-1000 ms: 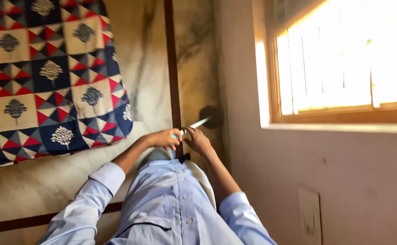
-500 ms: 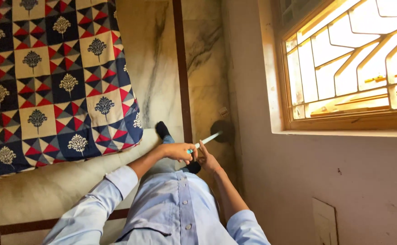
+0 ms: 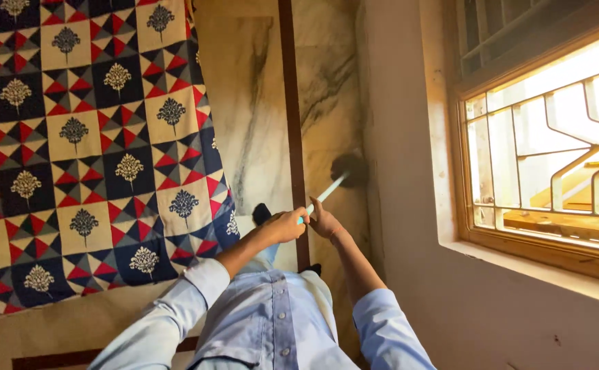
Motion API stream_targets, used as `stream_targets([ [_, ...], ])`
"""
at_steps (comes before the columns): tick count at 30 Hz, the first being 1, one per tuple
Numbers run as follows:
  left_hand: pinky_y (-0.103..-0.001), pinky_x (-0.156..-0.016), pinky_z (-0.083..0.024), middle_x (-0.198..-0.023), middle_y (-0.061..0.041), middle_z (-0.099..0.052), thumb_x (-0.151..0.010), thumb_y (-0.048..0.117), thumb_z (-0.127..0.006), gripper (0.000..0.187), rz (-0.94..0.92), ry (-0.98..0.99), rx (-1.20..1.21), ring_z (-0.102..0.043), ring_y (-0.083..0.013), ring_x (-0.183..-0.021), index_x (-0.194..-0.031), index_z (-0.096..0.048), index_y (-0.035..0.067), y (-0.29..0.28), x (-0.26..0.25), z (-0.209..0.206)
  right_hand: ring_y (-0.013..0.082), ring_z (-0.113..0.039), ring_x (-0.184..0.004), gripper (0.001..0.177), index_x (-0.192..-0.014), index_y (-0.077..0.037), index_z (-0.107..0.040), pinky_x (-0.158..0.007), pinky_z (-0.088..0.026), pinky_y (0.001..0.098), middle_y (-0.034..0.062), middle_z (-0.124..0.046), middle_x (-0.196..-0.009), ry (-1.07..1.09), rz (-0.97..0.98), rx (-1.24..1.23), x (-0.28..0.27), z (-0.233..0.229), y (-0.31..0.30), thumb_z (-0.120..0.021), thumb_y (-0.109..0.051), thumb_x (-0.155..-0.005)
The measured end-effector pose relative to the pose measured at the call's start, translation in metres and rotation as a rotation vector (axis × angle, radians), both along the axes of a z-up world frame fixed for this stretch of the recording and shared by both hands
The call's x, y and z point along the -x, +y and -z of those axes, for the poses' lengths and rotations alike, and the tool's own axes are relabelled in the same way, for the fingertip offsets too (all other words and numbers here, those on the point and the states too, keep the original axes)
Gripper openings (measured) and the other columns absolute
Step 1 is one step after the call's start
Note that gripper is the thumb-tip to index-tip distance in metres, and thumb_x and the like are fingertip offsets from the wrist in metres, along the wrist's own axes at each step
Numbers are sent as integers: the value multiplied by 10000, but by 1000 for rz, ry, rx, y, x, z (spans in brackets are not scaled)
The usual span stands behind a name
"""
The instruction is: Sweeping the floor and under furniture using a long-handled duster.
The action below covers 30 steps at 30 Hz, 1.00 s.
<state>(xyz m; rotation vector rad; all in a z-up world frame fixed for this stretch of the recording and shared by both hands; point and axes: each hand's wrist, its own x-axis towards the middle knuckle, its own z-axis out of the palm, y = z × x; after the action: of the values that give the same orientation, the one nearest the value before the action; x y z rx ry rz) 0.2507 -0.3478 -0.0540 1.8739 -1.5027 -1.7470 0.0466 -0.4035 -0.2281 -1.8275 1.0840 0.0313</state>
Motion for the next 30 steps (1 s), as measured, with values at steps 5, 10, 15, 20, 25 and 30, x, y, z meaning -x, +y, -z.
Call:
stream_targets([
  [5, -506, -808, -552, -988, -158, -734, -872, 231, -578, 273, 209, -165, 238, -710, -355, -914, -1120, -689, 212, 2, -30, 11, 439, -642, -1125, 642, -1460, -194, -413, -916, -533, 519, 226, -671, -1250, 178, -62, 86, -58, -39, -40, -704, -267, -893],
  [10, -514, -841, -555, -997, -147, -739, -836, 222, -580, 267, 343, -264, 282, -714, -369, -938, -1015, -773, 265, -22, -57, -28, 386, -690, -1078, 431, -1379, -307, -570, -851, -559, 509, 164, -719, -1195, 379, -145, 209, -98, -99, -53, -591, -359, -952],
  [15, -473, -860, -562, -927, -116, -766, -798, 250, -612, 210, 305, -212, 231, -726, -343, -919, -901, -795, 243, -72, -76, -72, 379, -727, -940, 407, -1278, -305, -646, -775, -577, 507, 175, -748, -985, 422, -87, 332, -101, -129, -56, -618, -365, -877],
  [20, -422, -839, -582, -938, -102, -780, -808, 255, -626, 192, 200, -136, 122, -754, -305, -907, -915, -776, 201, -75, -57, -23, 361, -739, -952, 277, -1029, -183, -735, -801, -584, 484, 160, -757, -970, 474, -92, 280, -70, -55, -50, -672, -418, -897],
  [25, -414, -887, -541, -1083, -127, -754, -727, 116, -608, 421, 76, -4, 146, -706, -328, -1016, -1121, -734, 197, -55, -34, -6, 392, -724, -935, 332, -1127, -173, -691, -764, -574, 503, 178, -749, -975, 357, -140, 191, -66, -84, -51, -718, -252, -806],
  [30, -411, -904, -557, -1098, -166, -757, -758, 58, -613, 386, -175, -126, 122, -716, -335, -1049, -1099, -767, 152, -15, -26, 53, 365, -725, -943, 468, -1100, -177, -657, -774, -580, 490, 166, -753, -982, 321, -335, 165, -89, -80, -61, -816, -330, -687],
])
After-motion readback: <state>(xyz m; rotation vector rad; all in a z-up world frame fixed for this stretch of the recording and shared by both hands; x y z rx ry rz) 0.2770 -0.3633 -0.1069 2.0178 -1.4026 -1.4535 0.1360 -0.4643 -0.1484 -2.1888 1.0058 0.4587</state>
